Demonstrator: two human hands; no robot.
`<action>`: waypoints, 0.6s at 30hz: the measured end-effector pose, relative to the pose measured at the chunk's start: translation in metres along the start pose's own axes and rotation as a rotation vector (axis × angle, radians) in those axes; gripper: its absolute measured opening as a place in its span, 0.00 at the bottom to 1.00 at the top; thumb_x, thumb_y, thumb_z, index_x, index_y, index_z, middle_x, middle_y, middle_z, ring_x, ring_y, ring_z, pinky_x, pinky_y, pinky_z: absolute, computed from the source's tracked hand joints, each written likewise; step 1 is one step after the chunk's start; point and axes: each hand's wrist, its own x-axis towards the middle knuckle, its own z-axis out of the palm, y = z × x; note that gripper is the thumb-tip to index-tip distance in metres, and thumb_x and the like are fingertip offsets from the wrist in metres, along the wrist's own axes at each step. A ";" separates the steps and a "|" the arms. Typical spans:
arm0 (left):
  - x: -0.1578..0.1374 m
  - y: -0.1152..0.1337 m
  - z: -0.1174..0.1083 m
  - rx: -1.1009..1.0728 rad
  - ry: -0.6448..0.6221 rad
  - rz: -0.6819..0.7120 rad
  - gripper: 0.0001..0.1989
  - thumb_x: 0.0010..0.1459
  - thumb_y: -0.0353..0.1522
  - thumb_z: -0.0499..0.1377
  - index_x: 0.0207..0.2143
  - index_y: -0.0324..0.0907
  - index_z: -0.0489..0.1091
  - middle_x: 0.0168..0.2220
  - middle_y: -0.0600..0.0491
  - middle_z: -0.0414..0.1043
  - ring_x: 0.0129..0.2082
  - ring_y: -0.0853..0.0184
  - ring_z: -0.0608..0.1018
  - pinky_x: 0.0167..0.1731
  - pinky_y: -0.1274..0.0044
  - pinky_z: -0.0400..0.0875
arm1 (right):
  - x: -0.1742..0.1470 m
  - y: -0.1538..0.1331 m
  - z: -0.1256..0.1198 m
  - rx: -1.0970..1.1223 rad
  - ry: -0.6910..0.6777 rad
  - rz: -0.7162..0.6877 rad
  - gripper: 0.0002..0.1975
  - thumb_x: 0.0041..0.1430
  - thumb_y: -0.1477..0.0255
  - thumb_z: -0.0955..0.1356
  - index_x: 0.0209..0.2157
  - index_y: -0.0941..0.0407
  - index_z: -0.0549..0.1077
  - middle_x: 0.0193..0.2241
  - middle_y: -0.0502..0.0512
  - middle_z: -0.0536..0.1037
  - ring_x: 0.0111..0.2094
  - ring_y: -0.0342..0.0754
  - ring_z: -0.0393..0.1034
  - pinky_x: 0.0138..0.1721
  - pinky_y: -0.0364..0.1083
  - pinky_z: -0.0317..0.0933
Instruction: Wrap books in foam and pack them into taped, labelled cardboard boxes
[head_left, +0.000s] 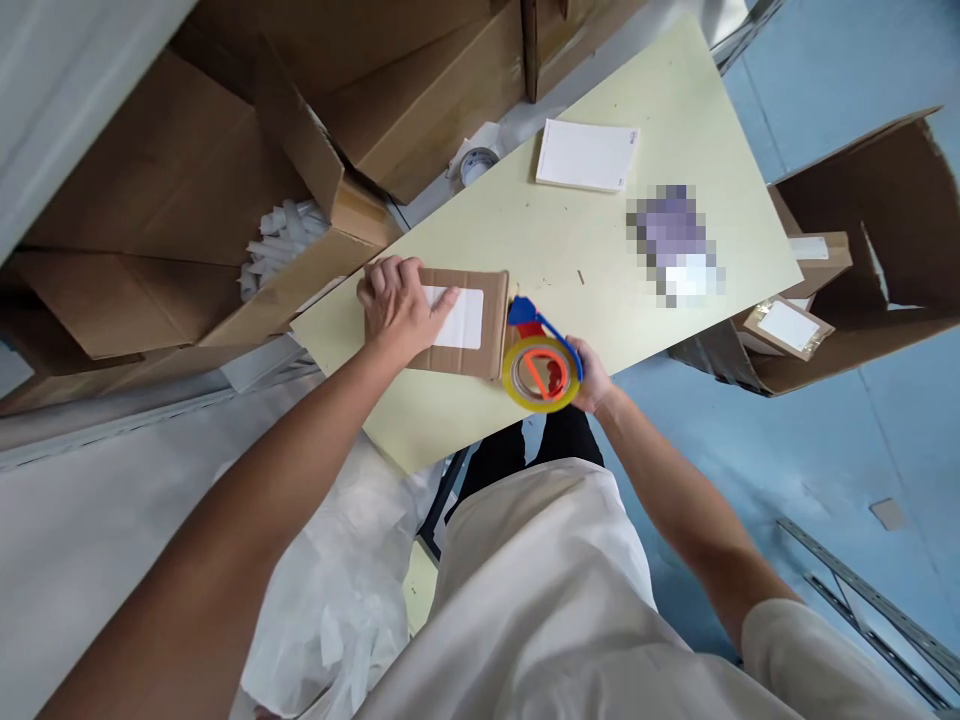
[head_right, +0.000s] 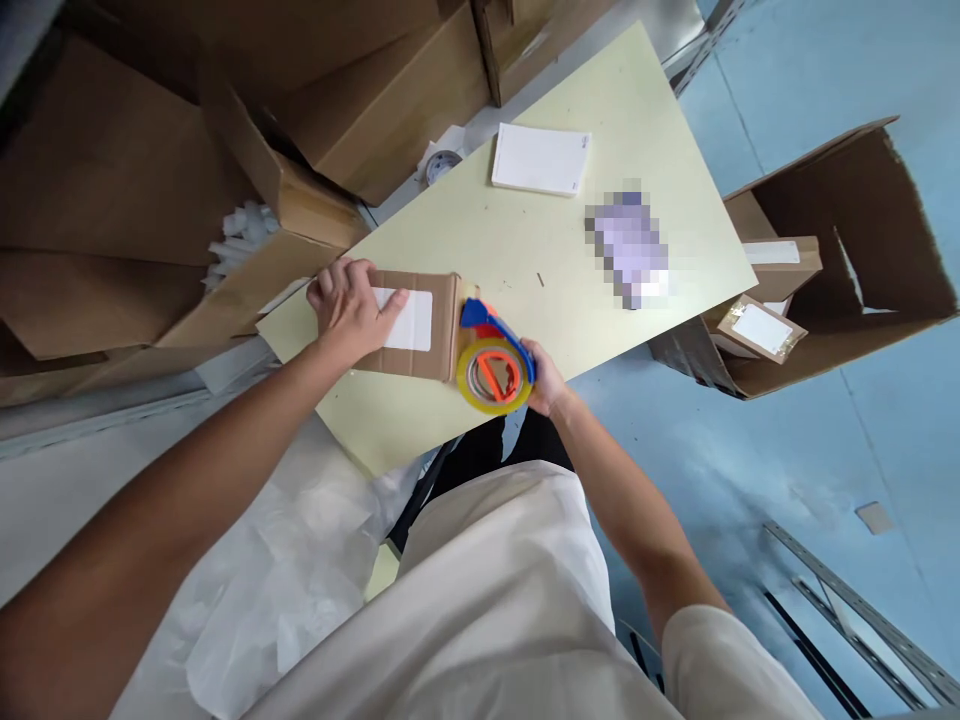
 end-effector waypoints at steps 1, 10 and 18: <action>-0.005 -0.001 0.002 0.004 0.033 -0.094 0.33 0.58 0.49 0.46 0.59 0.40 0.51 0.56 0.35 0.57 0.60 0.44 0.55 0.52 0.51 0.52 | 0.008 -0.018 0.008 -0.043 -0.021 0.019 0.17 0.56 0.57 0.61 0.31 0.55 0.72 0.28 0.55 0.79 0.33 0.52 0.74 0.41 0.53 0.69; -0.013 0.020 -0.017 0.007 -0.246 0.036 0.50 0.48 0.53 0.57 0.65 0.48 0.35 0.60 0.40 0.54 0.59 0.41 0.56 0.53 0.56 0.50 | 0.028 -0.091 0.029 -0.348 -0.091 0.096 0.18 0.57 0.57 0.61 0.33 0.57 0.71 0.27 0.57 0.76 0.30 0.52 0.71 0.36 0.55 0.69; -0.013 0.015 -0.012 0.008 -0.255 0.020 0.50 0.49 0.54 0.56 0.65 0.48 0.33 0.57 0.37 0.57 0.57 0.40 0.59 0.51 0.55 0.52 | -0.014 -0.037 -0.016 -0.247 -0.023 0.126 0.18 0.55 0.59 0.62 0.37 0.58 0.74 0.34 0.58 0.79 0.35 0.52 0.73 0.40 0.49 0.69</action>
